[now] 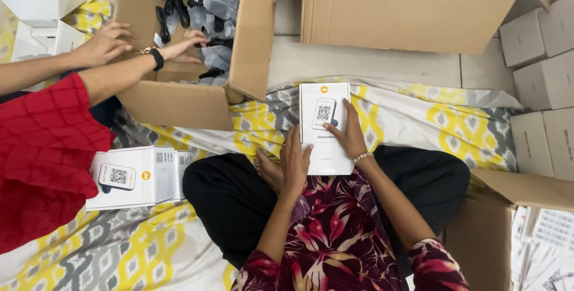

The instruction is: The person packages electronic devices and cables into boxes for fulfillment.

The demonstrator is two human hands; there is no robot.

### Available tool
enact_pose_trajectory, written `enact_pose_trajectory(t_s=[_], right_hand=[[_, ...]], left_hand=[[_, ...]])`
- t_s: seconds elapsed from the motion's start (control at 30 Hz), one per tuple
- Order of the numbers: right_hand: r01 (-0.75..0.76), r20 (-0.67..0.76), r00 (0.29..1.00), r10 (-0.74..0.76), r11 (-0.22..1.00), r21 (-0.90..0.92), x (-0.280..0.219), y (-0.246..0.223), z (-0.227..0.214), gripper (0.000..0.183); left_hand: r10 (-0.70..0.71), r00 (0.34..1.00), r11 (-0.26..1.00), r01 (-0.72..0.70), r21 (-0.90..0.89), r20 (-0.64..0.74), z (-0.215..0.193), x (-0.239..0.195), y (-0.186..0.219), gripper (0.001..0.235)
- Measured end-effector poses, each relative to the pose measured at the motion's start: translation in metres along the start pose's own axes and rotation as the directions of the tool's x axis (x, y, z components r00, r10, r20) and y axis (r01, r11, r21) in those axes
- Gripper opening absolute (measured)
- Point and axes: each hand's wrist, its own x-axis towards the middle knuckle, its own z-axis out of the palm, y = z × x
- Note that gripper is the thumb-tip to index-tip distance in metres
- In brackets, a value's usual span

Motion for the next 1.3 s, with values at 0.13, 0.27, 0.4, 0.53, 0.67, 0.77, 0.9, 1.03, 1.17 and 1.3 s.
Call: enact_pose_trajectory(t_s=[0.13, 0.27, 0.4, 0.53, 0.67, 0.77, 0.9, 1.03, 1.17, 1.3], right_hand=[[0.006, -0.035, 0.999, 0.004, 0.955, 0.297, -0.036, -0.003, -0.004, 0.090], [-0.304, 0.167, 0.952, 0.255, 0.829, 0.469, -0.046, 0.010, 0.004, 0.085], [-0.539, 0.361, 0.842, 0.400, 0.658, 0.526, -0.037, -0.012, -0.014, 0.084], [-0.342, 0.281, 0.936, 0.210, 0.727, 0.596, -0.048, 0.009, -0.023, 0.078], [-0.429, 0.438, 0.843, 0.312, 0.881, 0.199, -0.073, -0.105, -0.123, 0.081], [-0.527, 0.591, 0.742, 0.317, 0.820, 0.223, -0.078, -0.101, -0.140, 0.084], [-0.487, 0.531, 0.791, 0.304, 0.839, 0.244, -0.069, -0.082, -0.130, 0.096], [-0.483, 0.393, 0.820, 0.416, 0.871, 0.087, -0.046, -0.125, -0.136, 0.094], [-0.282, 0.261, 0.920, 0.292, 0.956, -0.076, -0.039, -0.134, -0.136, 0.073], [-0.142, 0.180, 0.970, 0.163, 0.982, -0.121, -0.046, -0.089, -0.119, 0.053]], left_hand=[[-0.167, 0.973, 0.933, 0.209, -0.294, 0.162, 0.043, 0.011, -0.067, 0.080], [-0.099, 0.964, 0.887, 0.198, -0.417, 0.248, 0.056, 0.008, -0.079, 0.081], [-0.178, 0.910, 0.840, 0.339, -0.424, 0.374, 0.051, 0.012, -0.062, 0.081], [-0.148, 0.931, 0.785, 0.315, -0.534, 0.332, 0.034, 0.000, -0.050, 0.083], [-0.180, 0.871, 0.670, 0.448, -0.591, 0.457, -0.046, -0.018, 0.018, 0.091], [-0.381, 0.800, 0.691, 0.579, -0.433, 0.463, -0.058, -0.017, 0.024, 0.099], [-0.552, 0.755, 0.763, 0.629, -0.152, 0.353, -0.053, 0.014, 0.024, 0.102], [-0.201, 0.808, 0.853, 0.422, -0.306, 0.553, -0.043, 0.035, 0.032, 0.092], [-0.201, 0.861, 0.959, 0.269, -0.085, 0.466, -0.058, 0.042, 0.050, 0.071], [-0.375, 0.792, 0.927, 0.312, 0.209, 0.482, -0.093, 0.038, 0.099, 0.064]])
